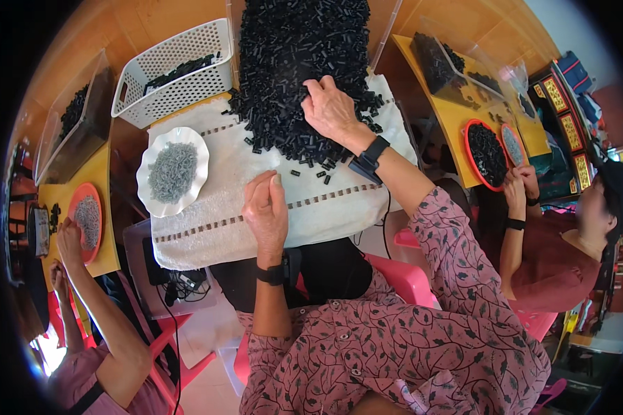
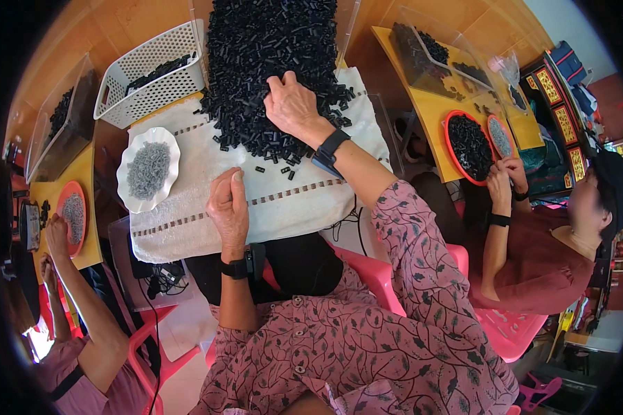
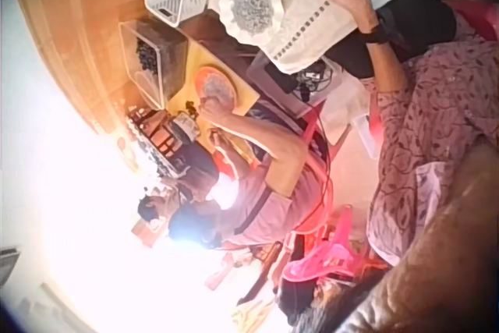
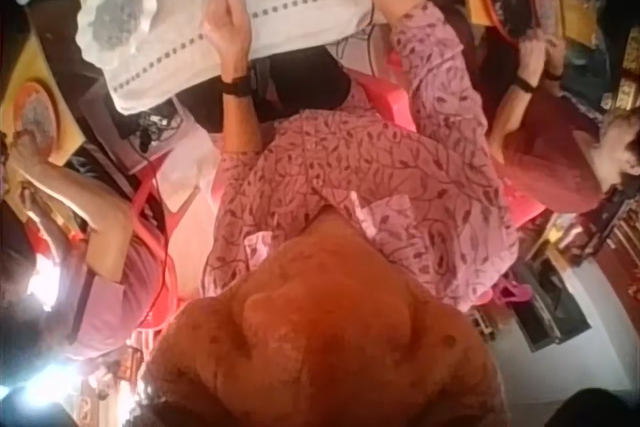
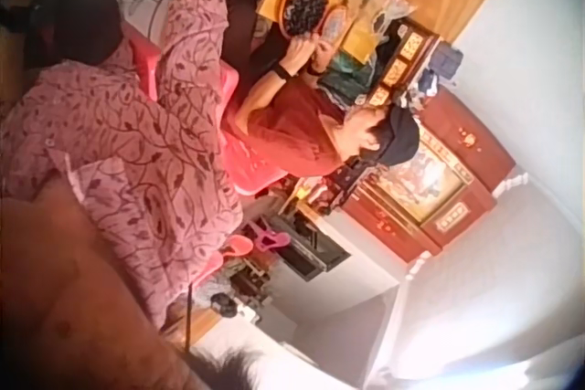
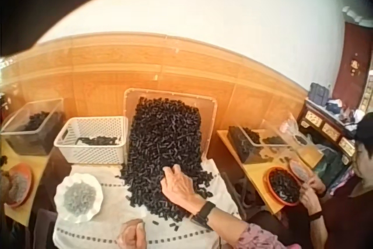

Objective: Assembling small black components by inserting silver pins into them at a shared workbench.

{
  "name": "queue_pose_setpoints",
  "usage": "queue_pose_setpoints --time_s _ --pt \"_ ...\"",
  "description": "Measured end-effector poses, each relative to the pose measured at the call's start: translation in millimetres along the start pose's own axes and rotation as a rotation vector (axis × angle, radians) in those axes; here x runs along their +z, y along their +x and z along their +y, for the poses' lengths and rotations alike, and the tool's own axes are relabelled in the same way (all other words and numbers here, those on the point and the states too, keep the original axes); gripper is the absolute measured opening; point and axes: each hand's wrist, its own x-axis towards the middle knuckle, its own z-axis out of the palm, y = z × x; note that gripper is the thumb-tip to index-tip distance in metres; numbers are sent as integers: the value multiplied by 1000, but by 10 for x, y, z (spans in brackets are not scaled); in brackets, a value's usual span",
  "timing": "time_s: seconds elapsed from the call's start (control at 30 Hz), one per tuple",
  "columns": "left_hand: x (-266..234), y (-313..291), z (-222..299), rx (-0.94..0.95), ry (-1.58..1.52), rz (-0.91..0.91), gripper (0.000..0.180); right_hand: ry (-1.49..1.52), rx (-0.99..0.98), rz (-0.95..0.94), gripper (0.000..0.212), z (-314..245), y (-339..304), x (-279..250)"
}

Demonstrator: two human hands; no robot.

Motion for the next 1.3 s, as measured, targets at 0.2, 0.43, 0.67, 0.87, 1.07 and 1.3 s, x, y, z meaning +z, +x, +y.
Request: queue_pose_setpoints --time_s 0.2,0.43,0.67,0.87,1.07,1.3 --pt "-6 -1 12 -20 -44 -2 9 -17 -48 48 26 -146 18 40" --pt "-23 -9 -18 -20 -39 -2 10 -117 -216 109 23 -213 -29 -138" --pt "-13 -12 -15 -31 -49 8 8 257 18 380 15 339 -77 -334" --pt "-45 -23 -50 -5 -29 1 8 234 339 269 33 1319 -111 -293" --pt "-14 -14 -22 7 -36 -13 7 117 233 8 44 1664 -30 -212" --pt "-28 -18 -13 -12 -38 -25 6 38 352 -267 50 1537 -33 -240"
